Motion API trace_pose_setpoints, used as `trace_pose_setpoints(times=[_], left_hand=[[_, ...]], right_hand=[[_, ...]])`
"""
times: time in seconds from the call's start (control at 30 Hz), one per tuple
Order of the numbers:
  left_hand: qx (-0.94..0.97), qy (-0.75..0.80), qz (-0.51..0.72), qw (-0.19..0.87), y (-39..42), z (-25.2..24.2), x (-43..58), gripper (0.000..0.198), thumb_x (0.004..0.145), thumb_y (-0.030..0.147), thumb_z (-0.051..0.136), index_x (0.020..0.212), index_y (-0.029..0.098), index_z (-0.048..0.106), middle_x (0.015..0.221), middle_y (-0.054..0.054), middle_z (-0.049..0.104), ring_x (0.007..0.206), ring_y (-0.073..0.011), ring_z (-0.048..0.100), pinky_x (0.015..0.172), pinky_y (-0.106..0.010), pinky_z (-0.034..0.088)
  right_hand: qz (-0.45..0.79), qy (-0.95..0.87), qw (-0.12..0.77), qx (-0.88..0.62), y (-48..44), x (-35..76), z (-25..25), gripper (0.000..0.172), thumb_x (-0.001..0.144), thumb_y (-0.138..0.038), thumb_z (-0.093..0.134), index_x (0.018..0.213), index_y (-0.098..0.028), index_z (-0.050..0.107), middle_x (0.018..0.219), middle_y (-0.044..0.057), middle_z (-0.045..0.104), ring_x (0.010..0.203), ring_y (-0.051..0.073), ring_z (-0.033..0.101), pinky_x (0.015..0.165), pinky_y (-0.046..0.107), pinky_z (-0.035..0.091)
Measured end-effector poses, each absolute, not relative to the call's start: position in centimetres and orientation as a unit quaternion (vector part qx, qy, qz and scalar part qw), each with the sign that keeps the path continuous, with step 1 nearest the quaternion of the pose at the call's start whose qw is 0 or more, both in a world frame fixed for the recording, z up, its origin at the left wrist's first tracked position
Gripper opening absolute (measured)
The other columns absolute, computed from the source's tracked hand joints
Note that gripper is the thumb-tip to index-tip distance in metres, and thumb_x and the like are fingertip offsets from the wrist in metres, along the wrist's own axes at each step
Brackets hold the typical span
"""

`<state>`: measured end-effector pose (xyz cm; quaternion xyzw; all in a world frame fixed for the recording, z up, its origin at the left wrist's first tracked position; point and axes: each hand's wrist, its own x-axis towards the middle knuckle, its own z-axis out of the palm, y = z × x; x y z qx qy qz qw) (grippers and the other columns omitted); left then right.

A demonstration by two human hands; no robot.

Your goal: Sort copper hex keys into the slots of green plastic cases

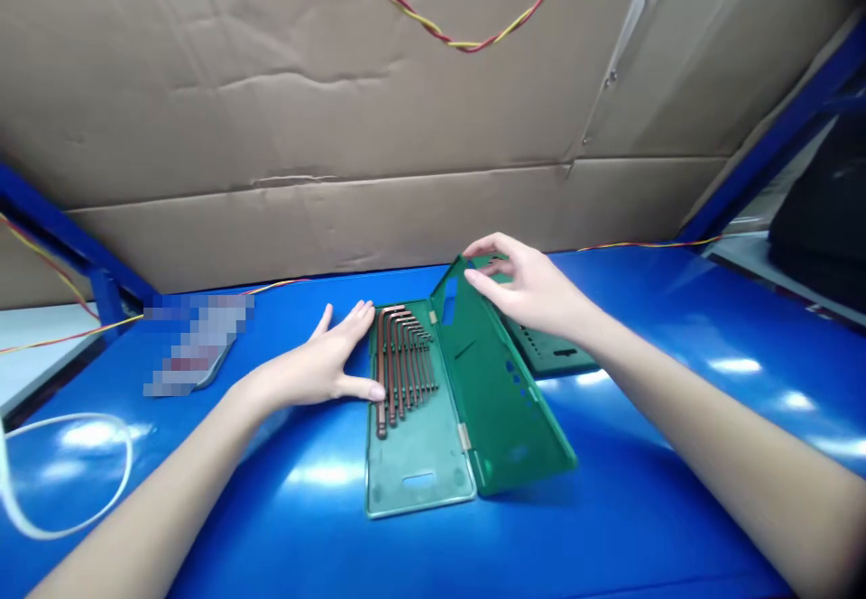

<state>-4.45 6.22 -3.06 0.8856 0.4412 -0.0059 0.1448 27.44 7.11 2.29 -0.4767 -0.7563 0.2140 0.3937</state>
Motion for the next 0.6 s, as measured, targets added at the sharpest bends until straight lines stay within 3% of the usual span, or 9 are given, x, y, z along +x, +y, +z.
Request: trace_pose_setpoints(times=[0.07, 0.13, 0.2, 0.3, 0.43, 0.6], left_hand=[[0.888, 0.438, 0.020, 0.141, 6.3, -3.7, -4.0, 0.117, 0.087, 0.085, 0.050, 0.164, 0.018, -0.008, 0.167, -0.015, -0.001, 0.155, -0.0333, 0.001, 0.122, -0.059, -0.004], [0.887, 0.440, 0.045, 0.131, 6.5, -3.9, -3.7, 0.098, 0.097, 0.079, 0.037, 0.165, 0.020, -0.001, 0.168, -0.012, 0.004, 0.155, -0.0307, 0.005, 0.123, -0.057, -0.002], [0.880, 0.455, 0.070, 0.117, 6.7, -3.7, -3.6, 0.079, 0.105, 0.069, 0.025, 0.165, 0.020, 0.009, 0.169, -0.009, 0.010, 0.156, -0.0282, 0.008, 0.124, -0.055, -0.001], [0.862, 0.487, 0.108, 0.091, 6.9, -2.9, -3.8, 0.067, 0.109, 0.058, 0.017, 0.163, 0.018, 0.018, 0.168, -0.008, 0.017, 0.156, -0.0257, 0.010, 0.124, -0.056, -0.001], [0.862, 0.485, 0.124, 0.078, 6.8, -2.3, -3.8, 0.061, 0.110, 0.054, 0.021, 0.161, 0.022, 0.027, 0.167, -0.005, 0.024, 0.156, -0.0238, 0.013, 0.125, -0.055, 0.002], [0.884, 0.451, 0.084, 0.095, 6.6, -3.0, -3.5, 0.062, 0.109, 0.058, 0.032, 0.162, 0.027, 0.025, 0.167, -0.004, 0.021, 0.156, -0.0269, 0.012, 0.123, -0.059, 0.000]], right_hand=[[0.260, -0.755, 0.422, -0.429, 6.3, 26.5, 2.3, 0.024, 0.096, -0.033, 0.058, 0.118, -0.023, 0.058, 0.129, 0.010, 0.063, 0.109, 0.022, 0.068, 0.089, 0.038, 0.061], [0.284, -0.775, 0.410, -0.388, 5.4, 25.7, 2.1, 0.031, 0.098, -0.036, 0.056, 0.127, -0.025, 0.054, 0.135, 0.010, 0.059, 0.119, 0.023, 0.064, 0.090, 0.038, 0.061], [0.261, -0.818, 0.368, -0.357, 4.5, 25.1, 1.8, 0.036, 0.099, -0.036, 0.055, 0.133, -0.026, 0.051, 0.139, 0.011, 0.056, 0.124, 0.024, 0.061, 0.094, 0.041, 0.060], [0.179, -0.898, 0.259, -0.308, 3.1, 24.5, 1.7, 0.036, 0.100, -0.031, 0.054, 0.135, -0.023, 0.054, 0.140, 0.014, 0.055, 0.126, 0.026, 0.060, 0.104, 0.045, 0.054], [0.145, -0.962, 0.113, -0.202, 1.0, 23.6, 2.0, 0.041, 0.100, -0.033, 0.056, 0.138, -0.018, 0.059, 0.149, 0.017, 0.053, 0.138, 0.028, 0.050, 0.115, 0.045, 0.044], [0.149, -0.968, 0.070, -0.191, -0.6, 22.9, 1.9, 0.051, 0.101, -0.038, 0.056, 0.147, -0.015, 0.054, 0.158, 0.017, 0.044, 0.150, 0.028, 0.035, 0.123, 0.043, 0.032]])
